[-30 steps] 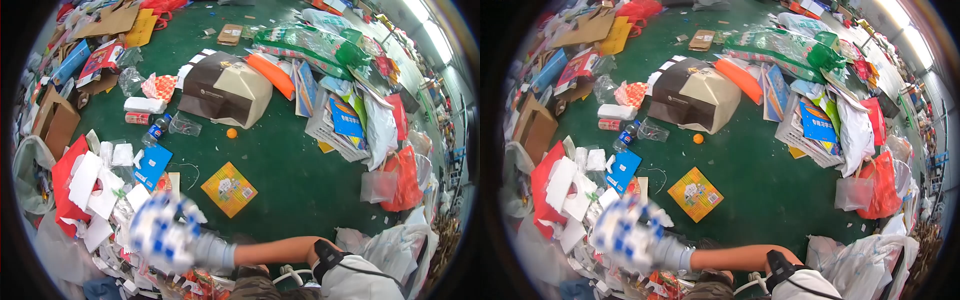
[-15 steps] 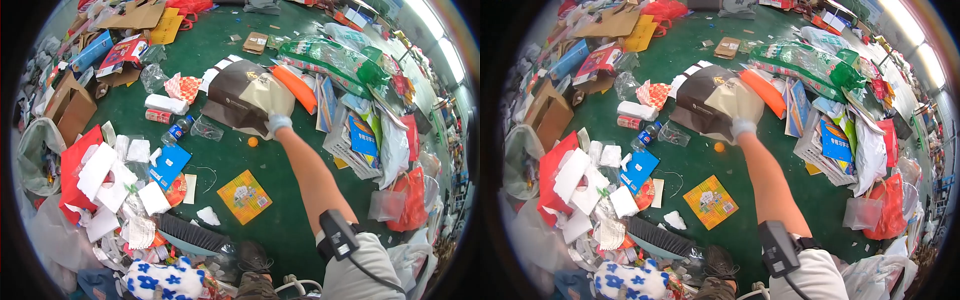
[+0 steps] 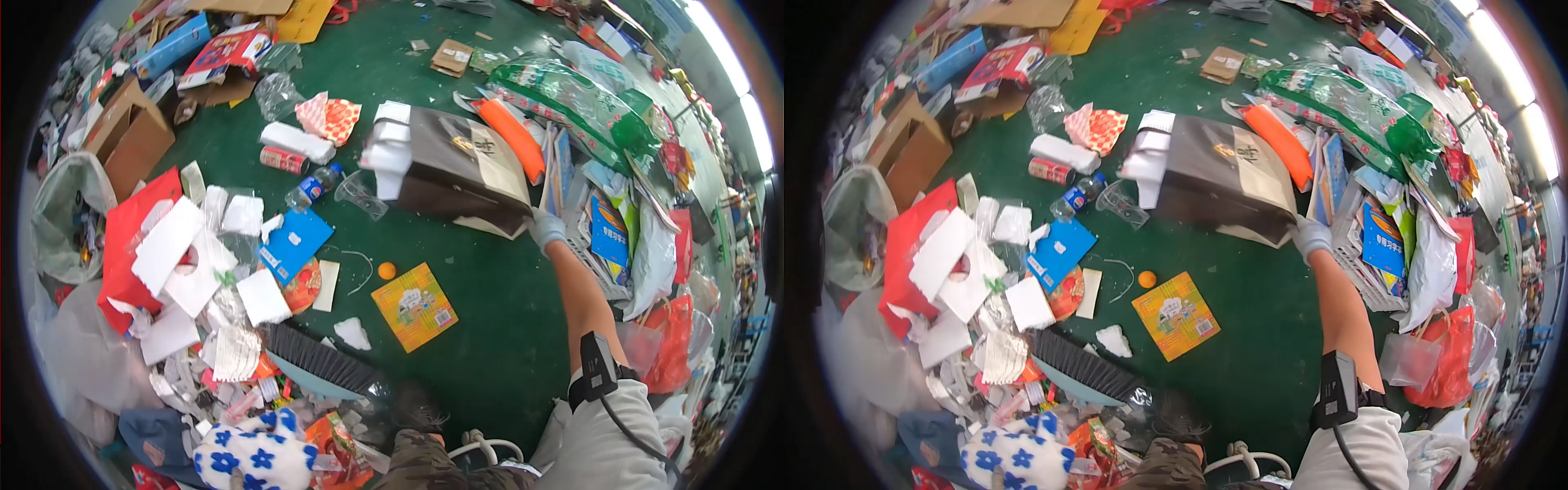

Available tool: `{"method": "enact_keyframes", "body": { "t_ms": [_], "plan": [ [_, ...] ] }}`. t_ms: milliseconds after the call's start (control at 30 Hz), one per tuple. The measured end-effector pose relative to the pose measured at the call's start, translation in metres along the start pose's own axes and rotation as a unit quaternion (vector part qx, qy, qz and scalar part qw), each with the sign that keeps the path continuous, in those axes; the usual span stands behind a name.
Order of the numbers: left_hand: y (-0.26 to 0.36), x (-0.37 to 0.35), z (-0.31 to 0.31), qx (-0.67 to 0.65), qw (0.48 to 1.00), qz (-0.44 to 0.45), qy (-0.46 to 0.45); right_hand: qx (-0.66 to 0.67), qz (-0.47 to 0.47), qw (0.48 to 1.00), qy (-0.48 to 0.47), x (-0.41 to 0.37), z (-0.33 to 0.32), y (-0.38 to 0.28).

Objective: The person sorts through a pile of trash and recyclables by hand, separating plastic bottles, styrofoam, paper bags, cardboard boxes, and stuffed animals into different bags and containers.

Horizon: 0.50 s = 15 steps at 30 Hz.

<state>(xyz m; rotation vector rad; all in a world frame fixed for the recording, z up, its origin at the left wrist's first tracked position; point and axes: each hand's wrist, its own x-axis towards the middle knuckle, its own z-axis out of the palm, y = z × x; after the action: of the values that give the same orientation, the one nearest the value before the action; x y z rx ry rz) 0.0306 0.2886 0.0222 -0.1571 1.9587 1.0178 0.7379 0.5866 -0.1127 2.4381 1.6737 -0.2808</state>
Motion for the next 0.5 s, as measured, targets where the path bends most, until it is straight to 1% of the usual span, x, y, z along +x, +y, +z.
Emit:
{"method": "enact_keyframes", "body": {
  "t_ms": [33, 67, 100, 133, 167, 233, 267, 300, 367, 400, 433, 467, 500],
  "plan": [
    [-0.005, 0.005, -0.006, -0.037, 0.999, 0.002, -0.004, 0.031, 0.046, 0.998, 0.043, -0.007, 0.016, 0.01],
    [-0.004, 0.002, 0.0, -0.051, 0.999, 0.01, -0.01, 0.061, 0.093, 0.99, 0.087, -0.016, 0.035, 0.018],
    [-0.006, 0.011, 0.001, -0.09, 0.996, -0.021, -0.011, 0.17, 0.143, 0.967, 0.126, -0.028, 0.058, 0.017],
    [-0.01, 0.009, 0.009, -0.094, 0.995, -0.03, -0.004, 0.223, 0.133, 0.958, 0.123, -0.057, 0.054, -0.013],
    [-0.012, 0.002, 0.022, -0.12, 0.992, -0.014, -0.034, 0.252, 0.109, 0.949, 0.156, -0.084, 0.059, -0.044],
    [-0.012, -0.009, 0.041, -0.167, 0.982, 0.025, -0.088, 0.277, 0.056, 0.958, 0.055, -0.139, 0.08, -0.1],
    [-0.015, -0.007, 0.043, -0.19, 0.98, 0.024, -0.059, 0.261, 0.053, 0.964, 0.011, -0.158, 0.1, -0.127],
    [-0.018, -0.003, 0.035, -0.154, 0.983, 0.039, -0.09, 0.25, 0.06, 0.966, -0.024, -0.172, 0.117, -0.155],
    [-0.013, -0.01, 0.036, -0.153, 0.983, 0.069, -0.072, 0.156, 0.073, 0.984, -0.043, -0.187, 0.115, -0.204],
    [-0.015, -0.005, 0.03, -0.163, 0.981, 0.073, -0.074, 0.166, 0.056, 0.983, -0.053, -0.189, 0.12, -0.222],
    [-0.016, 0.0, 0.027, -0.175, 0.978, 0.074, -0.083, 0.237, 0.128, 0.962, -0.05, -0.187, 0.126, -0.234],
    [-0.013, 0.0, 0.03, -0.204, 0.974, 0.046, -0.091, 0.302, 0.203, 0.931, -0.044, -0.186, 0.132, -0.242],
    [-0.017, 0.01, 0.026, -0.162, 0.985, 0.046, -0.026, 0.302, 0.198, 0.932, -0.043, -0.186, 0.138, -0.249]
  ]
}}
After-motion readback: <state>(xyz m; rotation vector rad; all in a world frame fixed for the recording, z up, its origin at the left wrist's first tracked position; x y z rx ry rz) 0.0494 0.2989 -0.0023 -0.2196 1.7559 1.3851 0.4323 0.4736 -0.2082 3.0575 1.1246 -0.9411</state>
